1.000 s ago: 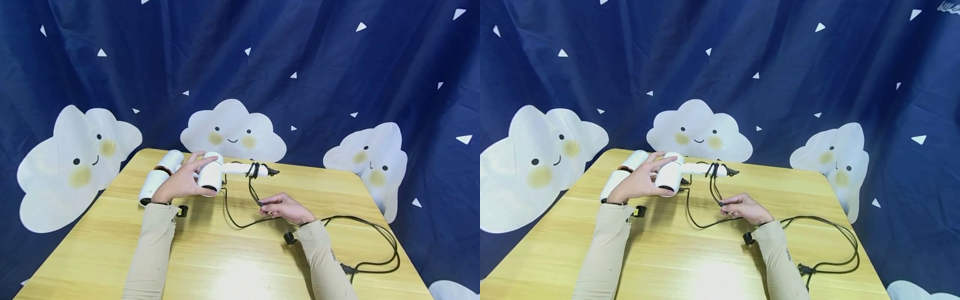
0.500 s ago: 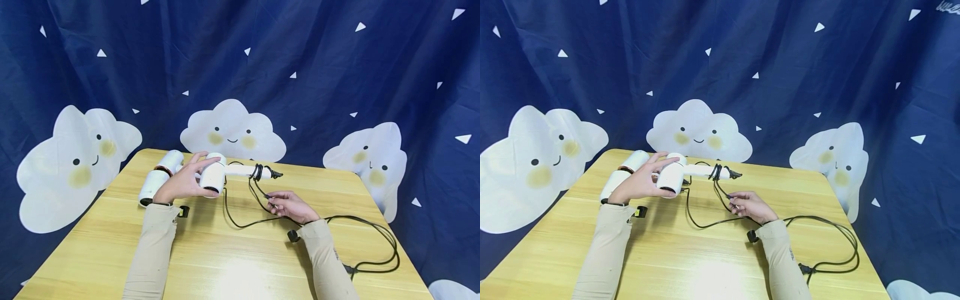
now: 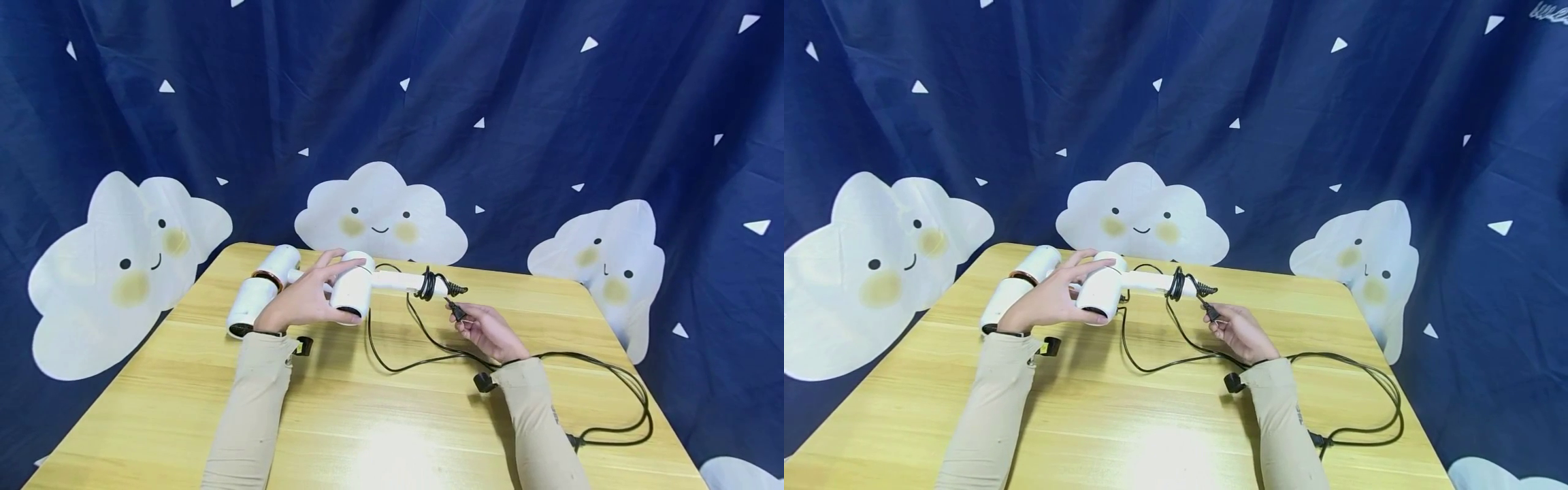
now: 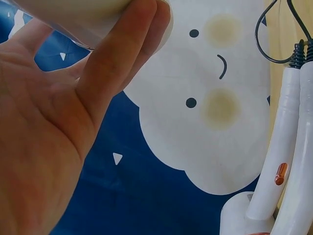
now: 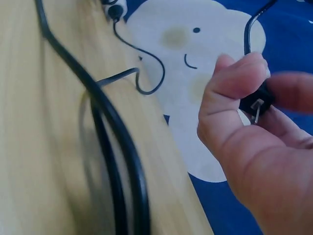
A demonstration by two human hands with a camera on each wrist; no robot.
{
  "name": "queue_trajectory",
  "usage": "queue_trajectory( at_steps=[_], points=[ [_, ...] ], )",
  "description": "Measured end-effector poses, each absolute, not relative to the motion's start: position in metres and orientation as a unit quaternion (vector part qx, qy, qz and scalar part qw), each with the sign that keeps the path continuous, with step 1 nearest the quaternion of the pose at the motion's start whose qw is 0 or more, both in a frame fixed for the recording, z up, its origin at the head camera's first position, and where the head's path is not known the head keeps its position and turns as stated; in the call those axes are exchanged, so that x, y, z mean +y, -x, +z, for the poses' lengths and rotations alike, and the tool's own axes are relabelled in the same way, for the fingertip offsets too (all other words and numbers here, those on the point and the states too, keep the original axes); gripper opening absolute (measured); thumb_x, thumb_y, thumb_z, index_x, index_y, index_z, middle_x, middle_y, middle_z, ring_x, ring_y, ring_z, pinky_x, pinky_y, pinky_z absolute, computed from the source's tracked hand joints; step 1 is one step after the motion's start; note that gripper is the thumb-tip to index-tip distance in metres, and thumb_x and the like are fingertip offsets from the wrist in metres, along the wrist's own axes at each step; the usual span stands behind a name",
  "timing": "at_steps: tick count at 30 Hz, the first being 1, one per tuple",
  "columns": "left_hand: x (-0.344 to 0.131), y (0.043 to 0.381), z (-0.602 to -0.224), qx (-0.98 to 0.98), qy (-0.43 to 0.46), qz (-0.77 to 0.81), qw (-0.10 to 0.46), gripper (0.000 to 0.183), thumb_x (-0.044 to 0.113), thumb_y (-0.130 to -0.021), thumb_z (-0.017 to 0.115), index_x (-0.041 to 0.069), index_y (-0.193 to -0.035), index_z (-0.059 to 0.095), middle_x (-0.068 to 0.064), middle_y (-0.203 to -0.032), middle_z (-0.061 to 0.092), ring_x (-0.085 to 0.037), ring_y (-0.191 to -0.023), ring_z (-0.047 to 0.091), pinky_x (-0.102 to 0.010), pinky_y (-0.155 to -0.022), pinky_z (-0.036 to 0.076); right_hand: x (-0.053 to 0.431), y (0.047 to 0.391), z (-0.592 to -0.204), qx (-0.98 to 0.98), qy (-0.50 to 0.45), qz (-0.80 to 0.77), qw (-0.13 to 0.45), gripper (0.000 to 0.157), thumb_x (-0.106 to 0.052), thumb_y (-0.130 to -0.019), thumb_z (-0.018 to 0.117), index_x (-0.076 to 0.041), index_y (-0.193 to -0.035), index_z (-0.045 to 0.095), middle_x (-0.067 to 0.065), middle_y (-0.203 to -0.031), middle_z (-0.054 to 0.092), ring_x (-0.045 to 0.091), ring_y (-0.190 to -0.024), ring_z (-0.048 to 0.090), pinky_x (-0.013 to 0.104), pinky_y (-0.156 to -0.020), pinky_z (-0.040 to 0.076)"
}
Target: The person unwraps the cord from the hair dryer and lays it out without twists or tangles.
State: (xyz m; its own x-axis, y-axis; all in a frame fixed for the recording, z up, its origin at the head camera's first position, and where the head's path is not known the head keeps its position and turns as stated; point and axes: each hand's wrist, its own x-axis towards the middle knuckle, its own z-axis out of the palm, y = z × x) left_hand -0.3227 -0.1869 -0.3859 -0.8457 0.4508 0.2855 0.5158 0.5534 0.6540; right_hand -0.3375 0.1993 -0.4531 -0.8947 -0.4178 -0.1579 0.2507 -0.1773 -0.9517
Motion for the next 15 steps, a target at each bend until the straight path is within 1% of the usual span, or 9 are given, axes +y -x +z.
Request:
queue_trajectory(
  at_steps=[2, 4, 7, 8, 11, 15],
  points=[
    [-0.186, 0.323, -0.386, -0.879, 0.276, -0.386, 0.04, 0.1, 0.058, -0.058, 0.089, 0.046, -0.146, 0.041, -0.003, -0.16, 0.022, -0.022, -0.103, 0.064, -0.036, -0.086, 0.055, 0.202, 0.338, -0.451, 0.594, 0.063, -0.775, 0.203, 0.051, -0.02, -0.106, 0.043, 0.014, -0.144, 0.035, 0.001, -0.091, 0.067, 0.005, -0.071, 0.058, 0.015, -0.063, 0.048],
    [-0.186, 0.323, -0.386, -0.878, 0.278, -0.387, 0.039, 0.1, 0.058, -0.059, 0.089, 0.046, -0.146, 0.041, -0.003, -0.16, 0.022, -0.022, -0.103, 0.064, -0.036, -0.086, 0.055, 0.204, 0.338, -0.448, 0.585, 0.058, -0.788, 0.182, 0.042, -0.018, -0.106, 0.043, 0.01, -0.137, 0.044, 0.001, -0.09, 0.067, 0.005, -0.071, 0.057, 0.015, -0.063, 0.049],
    [-0.185, 0.323, -0.386, -0.877, 0.28, -0.388, 0.036, 0.1, 0.058, -0.059, 0.089, 0.045, -0.146, 0.041, -0.004, -0.16, 0.022, -0.022, -0.104, 0.063, -0.036, -0.086, 0.055, 0.205, 0.336, -0.443, 0.565, 0.042, -0.811, 0.149, 0.024, -0.016, -0.105, 0.045, 0.001, -0.117, 0.057, 0.001, -0.088, 0.068, 0.005, -0.07, 0.058, 0.015, -0.065, 0.051],
    [-0.184, 0.323, -0.386, -0.877, 0.281, -0.388, 0.035, 0.1, 0.057, -0.059, 0.089, 0.044, -0.146, 0.041, -0.005, -0.16, 0.022, -0.022, -0.104, 0.063, -0.036, -0.086, 0.055, 0.206, 0.336, -0.441, 0.557, 0.036, -0.818, 0.139, 0.02, -0.015, -0.105, 0.045, -0.002, -0.111, 0.06, 0.001, -0.087, 0.069, 0.004, -0.07, 0.058, 0.015, -0.066, 0.052],
    [-0.183, 0.322, -0.386, -0.877, 0.282, -0.389, 0.03, 0.101, 0.057, -0.059, 0.09, 0.042, -0.147, 0.042, -0.006, -0.16, 0.022, -0.023, -0.102, 0.063, -0.036, -0.086, 0.055, 0.206, 0.334, -0.434, 0.53, 0.018, -0.84, 0.116, 0.02, -0.014, -0.104, 0.047, -0.006, -0.1, 0.064, 0.001, -0.085, 0.07, 0.005, -0.068, 0.059, 0.016, -0.067, 0.053],
    [-0.182, 0.322, -0.386, -0.877, 0.28, -0.389, 0.023, 0.101, 0.055, -0.059, 0.09, 0.04, -0.147, 0.042, -0.006, -0.16, 0.022, -0.024, -0.101, 0.063, -0.037, -0.085, 0.055, 0.208, 0.332, -0.427, 0.507, 0.012, -0.856, 0.1, 0.019, -0.015, -0.104, 0.049, -0.005, -0.1, 0.065, 0.002, -0.086, 0.07, 0.005, -0.068, 0.057, 0.016, -0.068, 0.053]
  ],
)
